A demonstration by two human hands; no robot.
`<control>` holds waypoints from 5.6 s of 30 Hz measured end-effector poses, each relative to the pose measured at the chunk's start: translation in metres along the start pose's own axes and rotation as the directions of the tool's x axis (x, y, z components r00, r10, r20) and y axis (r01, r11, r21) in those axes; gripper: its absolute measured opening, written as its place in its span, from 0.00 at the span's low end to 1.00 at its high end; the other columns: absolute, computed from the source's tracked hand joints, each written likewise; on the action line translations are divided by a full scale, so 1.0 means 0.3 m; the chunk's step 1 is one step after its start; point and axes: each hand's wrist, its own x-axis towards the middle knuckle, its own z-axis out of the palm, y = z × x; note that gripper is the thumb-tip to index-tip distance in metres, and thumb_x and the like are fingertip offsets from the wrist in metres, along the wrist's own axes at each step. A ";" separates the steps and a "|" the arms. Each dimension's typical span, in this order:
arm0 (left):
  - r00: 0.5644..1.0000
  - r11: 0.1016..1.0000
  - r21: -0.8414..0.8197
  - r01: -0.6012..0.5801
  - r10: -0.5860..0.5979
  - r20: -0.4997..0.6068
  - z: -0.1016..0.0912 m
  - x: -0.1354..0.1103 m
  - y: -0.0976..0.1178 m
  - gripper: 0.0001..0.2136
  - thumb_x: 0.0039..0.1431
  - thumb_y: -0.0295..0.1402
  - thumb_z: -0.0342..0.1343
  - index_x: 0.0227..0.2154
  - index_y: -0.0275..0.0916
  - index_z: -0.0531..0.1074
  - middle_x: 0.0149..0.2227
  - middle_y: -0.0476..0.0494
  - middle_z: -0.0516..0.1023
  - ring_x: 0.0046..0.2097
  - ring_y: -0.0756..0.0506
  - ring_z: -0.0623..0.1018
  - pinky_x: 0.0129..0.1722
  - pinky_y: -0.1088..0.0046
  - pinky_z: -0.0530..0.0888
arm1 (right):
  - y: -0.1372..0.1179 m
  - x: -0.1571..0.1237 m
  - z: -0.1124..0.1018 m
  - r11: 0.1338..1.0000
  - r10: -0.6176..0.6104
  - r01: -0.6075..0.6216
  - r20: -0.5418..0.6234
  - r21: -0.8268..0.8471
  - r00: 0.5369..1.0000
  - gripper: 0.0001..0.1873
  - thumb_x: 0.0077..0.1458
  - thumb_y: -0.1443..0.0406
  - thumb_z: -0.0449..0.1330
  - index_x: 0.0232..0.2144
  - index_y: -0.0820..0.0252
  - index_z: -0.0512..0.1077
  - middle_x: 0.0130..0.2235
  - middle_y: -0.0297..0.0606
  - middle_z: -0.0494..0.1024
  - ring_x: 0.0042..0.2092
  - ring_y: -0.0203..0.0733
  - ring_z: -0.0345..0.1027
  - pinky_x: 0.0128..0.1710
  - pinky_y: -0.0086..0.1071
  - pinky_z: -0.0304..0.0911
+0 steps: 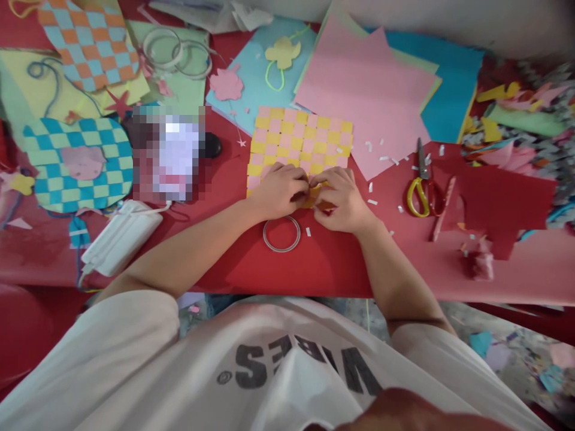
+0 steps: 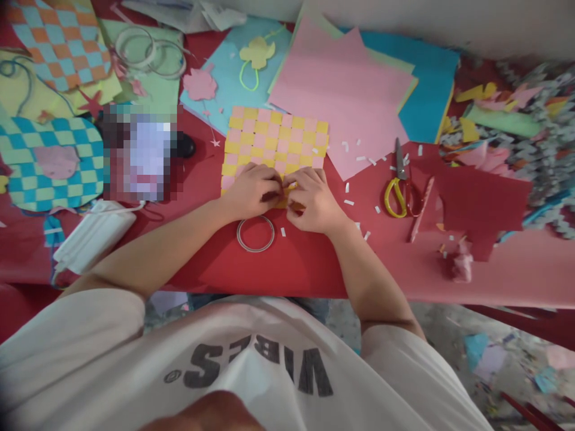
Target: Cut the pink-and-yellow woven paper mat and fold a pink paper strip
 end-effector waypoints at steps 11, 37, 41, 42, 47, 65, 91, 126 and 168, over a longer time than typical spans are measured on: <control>1.000 1.000 -0.029 -0.003 0.002 -0.004 0.001 0.000 -0.003 0.08 0.68 0.36 0.59 0.40 0.44 0.83 0.46 0.43 0.84 0.49 0.38 0.80 0.54 0.51 0.68 | 0.013 0.007 0.024 0.999 0.043 -0.042 -0.038 0.024 0.998 0.05 0.58 0.68 0.63 0.33 0.52 0.78 0.49 0.42 0.86 0.52 0.57 0.80 0.57 0.56 0.69; 1.000 1.000 -0.027 0.011 -0.011 -0.002 -0.002 0.001 -0.001 0.08 0.66 0.34 0.58 0.40 0.43 0.83 0.45 0.44 0.82 0.49 0.39 0.80 0.55 0.52 0.68 | 0.010 -0.005 0.022 0.994 0.110 -0.107 -0.081 0.032 0.991 0.02 0.65 0.65 0.62 0.39 0.51 0.75 0.36 0.39 0.83 0.40 0.52 0.78 0.51 0.51 0.71; 1.000 1.000 -0.008 0.007 -0.007 0.013 -0.006 0.003 0.003 0.08 0.64 0.31 0.57 0.40 0.42 0.82 0.44 0.43 0.82 0.47 0.39 0.79 0.53 0.52 0.68 | 0.024 -0.005 0.025 0.998 0.058 -0.057 -0.042 0.015 0.997 0.06 0.63 0.66 0.62 0.41 0.51 0.79 0.36 0.39 0.84 0.42 0.53 0.78 0.49 0.50 0.69; 1.000 1.000 -0.007 0.004 -0.003 0.014 -0.006 0.003 0.003 0.08 0.64 0.31 0.57 0.40 0.42 0.82 0.44 0.43 0.82 0.47 0.38 0.80 0.53 0.52 0.68 | 0.025 -0.004 0.025 0.999 0.035 -0.034 -0.045 0.016 0.998 0.07 0.63 0.67 0.62 0.41 0.51 0.79 0.36 0.38 0.84 0.41 0.53 0.77 0.48 0.50 0.69; 1.000 1.000 -0.025 -0.010 0.010 0.004 -0.001 0.002 -0.004 0.08 0.65 0.30 0.57 0.40 0.42 0.81 0.45 0.43 0.83 0.49 0.38 0.80 0.53 0.52 0.68 | 0.015 0.001 0.014 1.000 -0.028 0.028 -0.005 -0.003 1.000 0.08 0.63 0.69 0.62 0.40 0.52 0.81 0.36 0.38 0.84 0.40 0.51 0.76 0.43 0.46 0.66; 1.000 0.997 -0.071 0.008 -0.009 -0.013 0.000 0.000 -0.003 0.09 0.66 0.30 0.57 0.40 0.43 0.83 0.46 0.43 0.82 0.50 0.38 0.80 0.56 0.51 0.68 | -0.001 0.002 0.033 0.990 0.143 -0.143 -0.073 0.010 0.987 0.23 0.59 0.64 0.66 0.56 0.49 0.71 0.52 0.46 0.80 0.56 0.66 0.71 0.56 0.63 0.68; 0.988 0.971 0.182 -0.154 0.150 0.040 -0.022 -0.008 0.010 0.09 0.67 0.32 0.56 0.38 0.40 0.81 0.47 0.37 0.82 0.49 0.34 0.77 0.52 0.49 0.68 | 0.012 0.010 0.002 0.977 0.179 -0.194 -0.152 -0.090 0.972 0.17 0.65 0.67 0.57 0.53 0.51 0.75 0.52 0.42 0.86 0.59 0.59 0.75 0.65 0.59 0.59; 0.993 0.987 0.114 -0.116 0.112 0.043 -0.010 -0.011 0.000 0.12 0.70 0.34 0.54 0.50 0.41 0.81 0.51 0.36 0.81 0.54 0.34 0.77 0.56 0.49 0.67 | 0.034 0.013 0.023 0.962 0.185 -0.210 -0.147 -0.177 0.972 0.17 0.68 0.68 0.54 0.53 0.51 0.78 0.46 0.43 0.85 0.51 0.58 0.74 0.58 0.57 0.63; 0.992 0.983 0.133 -0.125 0.121 0.038 -0.008 -0.011 -0.001 0.12 0.73 0.38 0.53 0.46 0.42 0.80 0.48 0.37 0.79 0.50 0.36 0.76 0.54 0.51 0.67 | 0.133 -0.003 0.039 0.839 0.541 -0.516 -0.370 0.174 0.755 0.21 0.59 0.67 0.62 0.55 0.50 0.72 0.29 0.27 0.71 0.28 0.40 0.65 0.30 0.36 0.59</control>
